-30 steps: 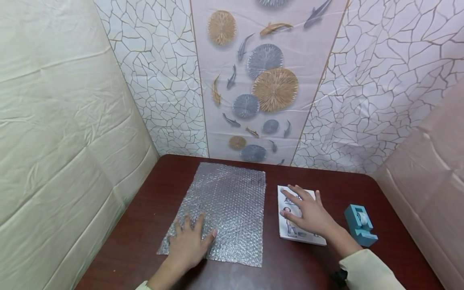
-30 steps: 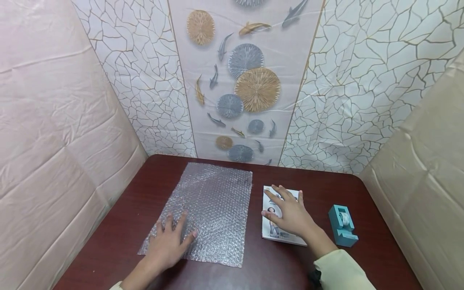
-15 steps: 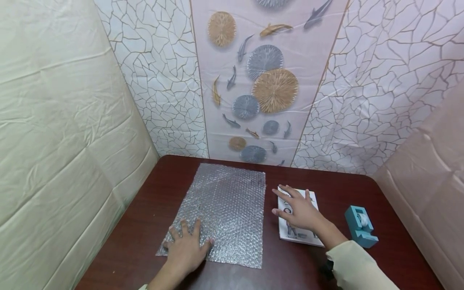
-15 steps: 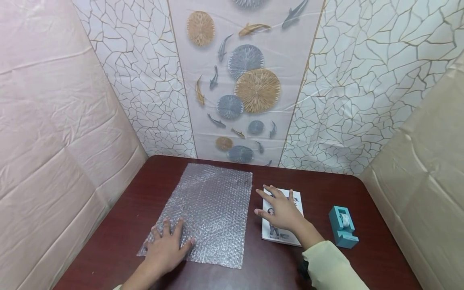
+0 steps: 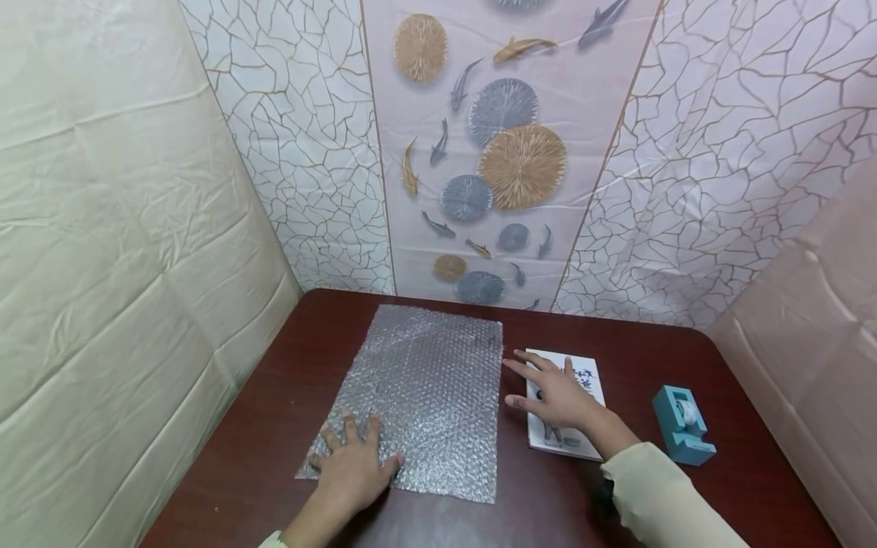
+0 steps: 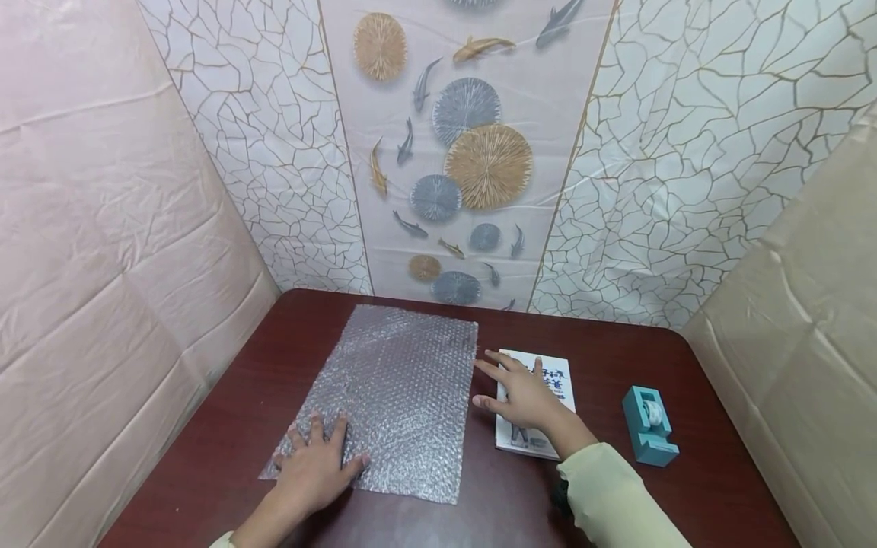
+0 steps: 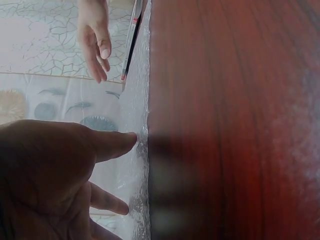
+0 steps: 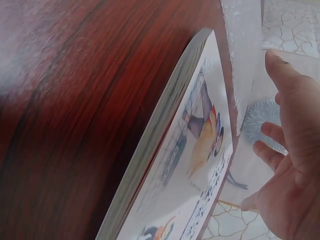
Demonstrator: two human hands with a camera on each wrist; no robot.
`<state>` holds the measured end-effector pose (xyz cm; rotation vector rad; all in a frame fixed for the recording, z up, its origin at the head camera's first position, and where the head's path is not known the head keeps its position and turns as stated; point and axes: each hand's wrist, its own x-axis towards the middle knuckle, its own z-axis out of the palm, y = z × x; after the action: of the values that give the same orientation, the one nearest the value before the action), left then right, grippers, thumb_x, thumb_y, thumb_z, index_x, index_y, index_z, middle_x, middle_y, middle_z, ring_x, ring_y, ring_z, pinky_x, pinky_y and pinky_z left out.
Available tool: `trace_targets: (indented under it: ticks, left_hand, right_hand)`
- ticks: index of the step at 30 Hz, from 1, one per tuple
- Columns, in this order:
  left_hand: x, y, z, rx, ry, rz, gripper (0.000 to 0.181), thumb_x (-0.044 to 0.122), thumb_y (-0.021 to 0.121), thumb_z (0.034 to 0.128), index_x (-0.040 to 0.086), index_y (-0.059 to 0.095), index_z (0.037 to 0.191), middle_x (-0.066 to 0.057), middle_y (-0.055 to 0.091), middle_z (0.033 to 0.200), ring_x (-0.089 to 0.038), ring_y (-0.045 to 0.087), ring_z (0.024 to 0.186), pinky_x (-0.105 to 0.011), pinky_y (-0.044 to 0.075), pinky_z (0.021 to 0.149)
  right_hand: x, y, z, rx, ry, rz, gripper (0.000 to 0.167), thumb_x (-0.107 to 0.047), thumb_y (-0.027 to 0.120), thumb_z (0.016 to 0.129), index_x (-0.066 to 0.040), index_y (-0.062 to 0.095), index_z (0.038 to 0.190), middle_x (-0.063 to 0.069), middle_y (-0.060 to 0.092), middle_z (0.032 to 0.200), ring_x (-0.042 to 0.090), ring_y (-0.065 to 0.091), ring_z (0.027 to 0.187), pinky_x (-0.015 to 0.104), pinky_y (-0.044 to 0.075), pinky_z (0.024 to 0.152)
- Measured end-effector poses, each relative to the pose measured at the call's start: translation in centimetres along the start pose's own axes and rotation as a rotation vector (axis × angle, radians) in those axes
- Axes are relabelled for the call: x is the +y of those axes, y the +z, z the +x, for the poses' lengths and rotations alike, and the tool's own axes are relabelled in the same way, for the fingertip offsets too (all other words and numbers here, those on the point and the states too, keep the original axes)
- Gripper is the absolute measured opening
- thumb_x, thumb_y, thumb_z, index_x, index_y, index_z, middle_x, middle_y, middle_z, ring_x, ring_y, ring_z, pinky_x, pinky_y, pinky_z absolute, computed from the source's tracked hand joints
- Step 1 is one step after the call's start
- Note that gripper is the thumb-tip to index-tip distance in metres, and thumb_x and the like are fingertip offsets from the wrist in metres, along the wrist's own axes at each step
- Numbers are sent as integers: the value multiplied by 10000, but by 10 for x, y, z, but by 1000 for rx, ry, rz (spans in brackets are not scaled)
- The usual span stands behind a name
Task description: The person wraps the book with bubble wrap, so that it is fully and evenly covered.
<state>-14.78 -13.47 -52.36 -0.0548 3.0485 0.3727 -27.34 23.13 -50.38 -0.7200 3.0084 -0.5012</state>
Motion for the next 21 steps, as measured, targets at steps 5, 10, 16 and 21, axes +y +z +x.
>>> trace_targets:
  ticks: [5,10,16,21]
  left_hand:
    - [0,-1,0,-10,-2,-4,942,690,731,962,48,530,1621,-457,376,1661,-831,321,1447,-994,355,964]
    - [0,-2,-1,-7,5,0,961,700,738,951,46,528,1622,-463,382,1653,-831,333,1440,-992,365,953]
    - [0,0,-1,-6,7,7,966,707,736,948,45,528,1621,-463,384,1653,-832,343,1434,-992,367,951]
    - [0,0,0,-9,6,17,971,718,724,952,45,527,1623,-466,376,1655,-835,342,1433,-994,369,940]
  right_hand:
    - [-3,9,9,-8,-5,3,732,-498,745,1044,-177,523,1663,150,426,1770,486,444,1593,930,108,1206]
    - [-2,18,18,-32,-19,24,726,-487,727,1061,-177,499,1678,169,413,1772,492,448,1588,945,85,1191]
    - [0,26,25,-57,-27,11,708,-506,687,1081,-203,484,1688,165,400,1778,461,445,1601,927,68,1214]
    - [0,29,30,-55,-41,-8,681,-483,672,1096,-174,498,1677,187,417,1762,470,455,1591,906,91,1232]
